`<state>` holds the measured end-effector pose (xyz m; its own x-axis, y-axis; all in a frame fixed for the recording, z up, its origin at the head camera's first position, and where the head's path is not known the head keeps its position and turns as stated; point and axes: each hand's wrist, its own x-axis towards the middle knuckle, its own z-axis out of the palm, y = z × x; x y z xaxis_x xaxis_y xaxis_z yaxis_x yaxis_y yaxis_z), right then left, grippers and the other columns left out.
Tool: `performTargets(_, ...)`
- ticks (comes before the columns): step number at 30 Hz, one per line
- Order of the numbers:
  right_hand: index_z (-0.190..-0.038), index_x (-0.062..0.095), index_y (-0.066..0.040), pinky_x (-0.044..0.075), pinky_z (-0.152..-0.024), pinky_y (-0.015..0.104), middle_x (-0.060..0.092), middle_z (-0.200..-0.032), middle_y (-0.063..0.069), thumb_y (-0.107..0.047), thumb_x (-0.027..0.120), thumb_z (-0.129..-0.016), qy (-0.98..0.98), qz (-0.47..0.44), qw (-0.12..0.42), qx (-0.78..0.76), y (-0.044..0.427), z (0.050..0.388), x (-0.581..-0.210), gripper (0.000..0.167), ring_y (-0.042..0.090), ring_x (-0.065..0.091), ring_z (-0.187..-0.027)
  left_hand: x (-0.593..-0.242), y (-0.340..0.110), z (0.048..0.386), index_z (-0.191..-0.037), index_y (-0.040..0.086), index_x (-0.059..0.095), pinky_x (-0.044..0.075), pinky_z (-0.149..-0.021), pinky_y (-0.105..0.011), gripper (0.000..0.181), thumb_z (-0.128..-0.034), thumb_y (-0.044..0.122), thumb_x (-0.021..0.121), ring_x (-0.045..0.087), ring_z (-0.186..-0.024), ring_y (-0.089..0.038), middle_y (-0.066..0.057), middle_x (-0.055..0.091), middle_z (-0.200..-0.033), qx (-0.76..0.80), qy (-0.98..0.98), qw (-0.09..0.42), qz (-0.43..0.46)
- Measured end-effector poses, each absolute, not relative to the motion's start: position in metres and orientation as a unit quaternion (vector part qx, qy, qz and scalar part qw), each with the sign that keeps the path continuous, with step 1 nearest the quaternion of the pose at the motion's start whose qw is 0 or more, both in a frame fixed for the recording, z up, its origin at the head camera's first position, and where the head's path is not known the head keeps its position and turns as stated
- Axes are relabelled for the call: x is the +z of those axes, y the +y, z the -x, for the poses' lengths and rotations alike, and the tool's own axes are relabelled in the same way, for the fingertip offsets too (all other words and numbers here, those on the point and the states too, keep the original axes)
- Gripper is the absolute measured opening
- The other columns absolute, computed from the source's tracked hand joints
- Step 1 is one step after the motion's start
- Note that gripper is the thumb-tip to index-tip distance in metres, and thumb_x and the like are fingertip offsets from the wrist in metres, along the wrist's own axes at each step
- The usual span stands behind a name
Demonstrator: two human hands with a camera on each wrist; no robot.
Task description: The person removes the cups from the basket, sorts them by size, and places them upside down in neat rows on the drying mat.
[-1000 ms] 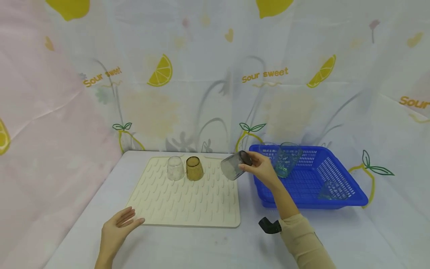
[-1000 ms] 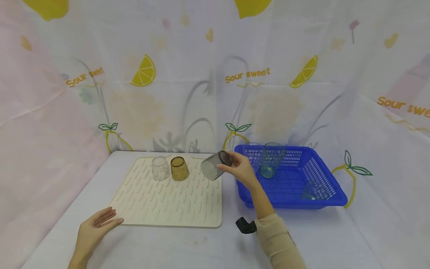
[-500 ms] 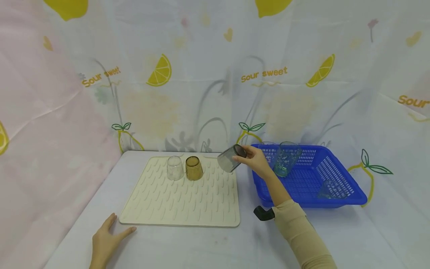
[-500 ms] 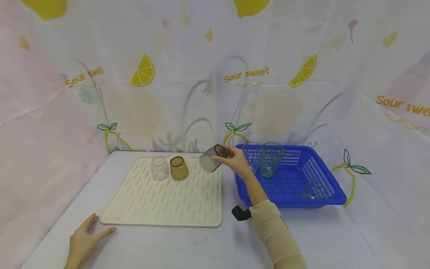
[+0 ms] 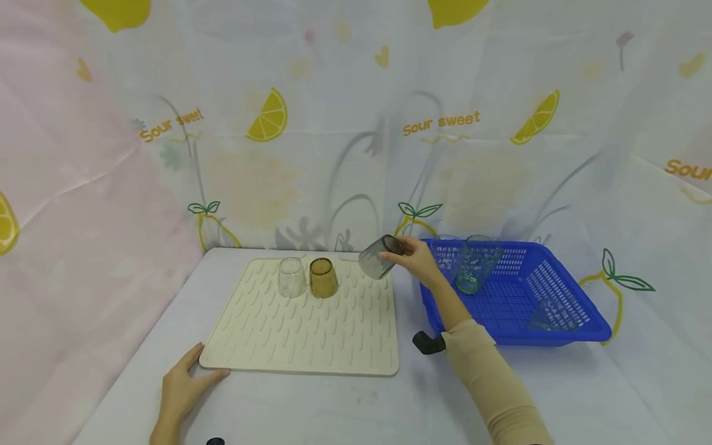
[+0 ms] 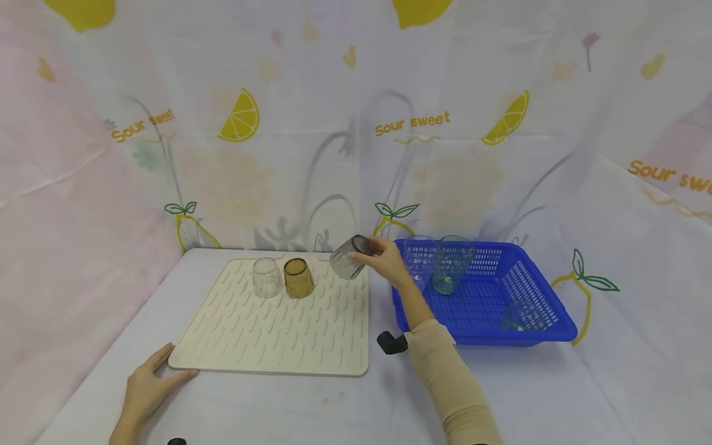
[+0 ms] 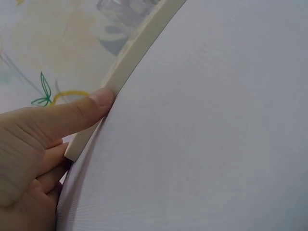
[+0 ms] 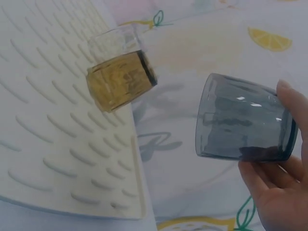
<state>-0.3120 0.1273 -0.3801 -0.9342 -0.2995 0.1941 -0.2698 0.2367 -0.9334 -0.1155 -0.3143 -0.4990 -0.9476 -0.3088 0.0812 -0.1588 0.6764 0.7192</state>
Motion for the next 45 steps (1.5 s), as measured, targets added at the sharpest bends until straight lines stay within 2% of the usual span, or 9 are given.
performTargets(11,-0.127,0.055,0.000,0.051,-0.092,0.042,0.063,-0.115,0.019,-0.017,0.073,-0.082,0.786,0.176,0.034,-0.591,0.102,0.336,-0.390,0.052,0.028,0.062,-0.102,-0.499,-0.314,0.116,-0.132,-0.016,0.039,0.031,-0.102,-0.064,0.088,-0.0691,0.027,0.083,0.033,-0.125,-0.055,-0.033,0.037,-0.136,-0.369,-0.914,0.104,-0.134)
performTargets(19,-0.122,0.058,0.003,0.054,-0.081,0.030,0.065,-0.111,0.019,-0.014,0.076,-0.078,0.805,0.178,0.024,-0.565,0.087,0.351,-0.402,0.049,0.027,0.063,-0.098,-0.499,-0.312,0.116,-0.133,-0.015,0.039,0.030,-0.103,-0.064,0.088,-0.0694,0.026,0.083,0.032,-0.126,-0.055,-0.033,0.038,-0.136,-0.383,-0.908,0.107,-0.132)
performTargets(29,-0.116,0.061,0.006,0.053,-0.074,0.027,0.065,-0.105,0.021,-0.011,0.078,-0.076,0.826,0.187,0.007,-0.532,0.073,0.354,-0.415,0.046,0.026,0.063,-0.089,-0.501,-0.314,0.115,-0.133,-0.014,0.039,0.029,-0.104,-0.064,0.088,-0.0695,0.027,0.083,0.032,-0.127,-0.054,-0.033,0.038,-0.136,-0.383,-0.907,0.107,-0.138)
performTargets(39,-0.118,0.059,0.004,0.053,-0.080,0.035,0.063,-0.110,0.019,-0.015,0.080,-0.075,0.862,0.186,0.017,-0.470,0.060,0.354,-0.422,0.051,0.029,0.060,-0.096,-0.500,-0.312,0.116,-0.131,-0.016,0.040,0.030,-0.103,-0.063,0.086,-0.0680,0.022,0.084,0.034,-0.125,-0.054,-0.033,0.038,-0.136,-0.388,-0.903,0.129,-0.130)
performTargets(45,-0.122,0.055,0.007,0.052,-0.086,0.040,0.060,-0.115,0.022,-0.014,0.079,-0.075,0.872,0.186,0.020,-0.453,0.057,0.354,-0.433,0.057,0.034,0.058,-0.103,-0.500,-0.313,0.114,-0.132,-0.015,0.039,0.030,-0.104,-0.063,0.086,-0.0686,0.022,0.083,0.033,-0.126,-0.054,-0.033,0.037,-0.136,-0.388,-0.904,0.118,-0.137)
